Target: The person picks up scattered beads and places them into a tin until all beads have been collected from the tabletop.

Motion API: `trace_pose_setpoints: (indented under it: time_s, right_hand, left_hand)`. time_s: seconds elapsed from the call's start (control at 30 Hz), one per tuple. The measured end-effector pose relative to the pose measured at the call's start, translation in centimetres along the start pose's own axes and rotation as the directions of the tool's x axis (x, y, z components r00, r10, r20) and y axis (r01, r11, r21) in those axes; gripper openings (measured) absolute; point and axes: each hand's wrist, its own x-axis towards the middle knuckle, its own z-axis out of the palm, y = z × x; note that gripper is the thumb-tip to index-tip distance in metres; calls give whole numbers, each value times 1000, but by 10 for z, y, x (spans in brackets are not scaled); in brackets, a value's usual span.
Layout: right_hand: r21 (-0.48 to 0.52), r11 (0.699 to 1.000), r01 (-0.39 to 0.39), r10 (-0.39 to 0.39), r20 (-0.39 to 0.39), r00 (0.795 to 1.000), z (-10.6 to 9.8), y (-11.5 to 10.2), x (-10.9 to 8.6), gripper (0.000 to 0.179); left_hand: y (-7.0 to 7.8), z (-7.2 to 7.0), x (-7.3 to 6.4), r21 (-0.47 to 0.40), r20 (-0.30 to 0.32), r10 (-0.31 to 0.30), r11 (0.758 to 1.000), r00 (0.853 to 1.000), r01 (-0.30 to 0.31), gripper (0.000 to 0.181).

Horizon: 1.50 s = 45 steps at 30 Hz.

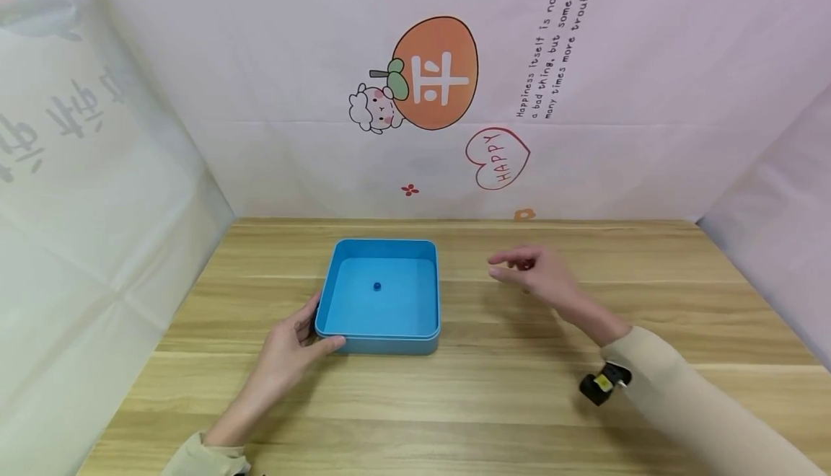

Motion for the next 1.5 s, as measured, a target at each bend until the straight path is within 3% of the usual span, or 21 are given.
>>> trace_pose_setpoints:
  time_s: [0.23, 0.47, 0.87, 1.5]
  right_hand:
    - [-79, 994, -75, 71, -59, 996, -38, 34, -29, 33]
    - [-141, 984, -111, 107, -35, 994, -56, 57, -42, 38]
    - [-155, 979, -134, 133, -14, 991, -56, 71, -41, 42]
    - [-155, 980, -124, 123, -16, 992, -57, 80, -40, 42]
  left_hand:
    - [1, 0, 1, -7, 4, -4, 1000, 1000, 4, 89]
    - [2, 0, 1, -22, 4, -16, 1000, 1000, 16, 90]
    - [-2, 3, 1, -27, -9, -4, 1000, 1000, 4, 89]
    - [1, 3, 1, -17, -22, -42, 999, 999, 41, 94]
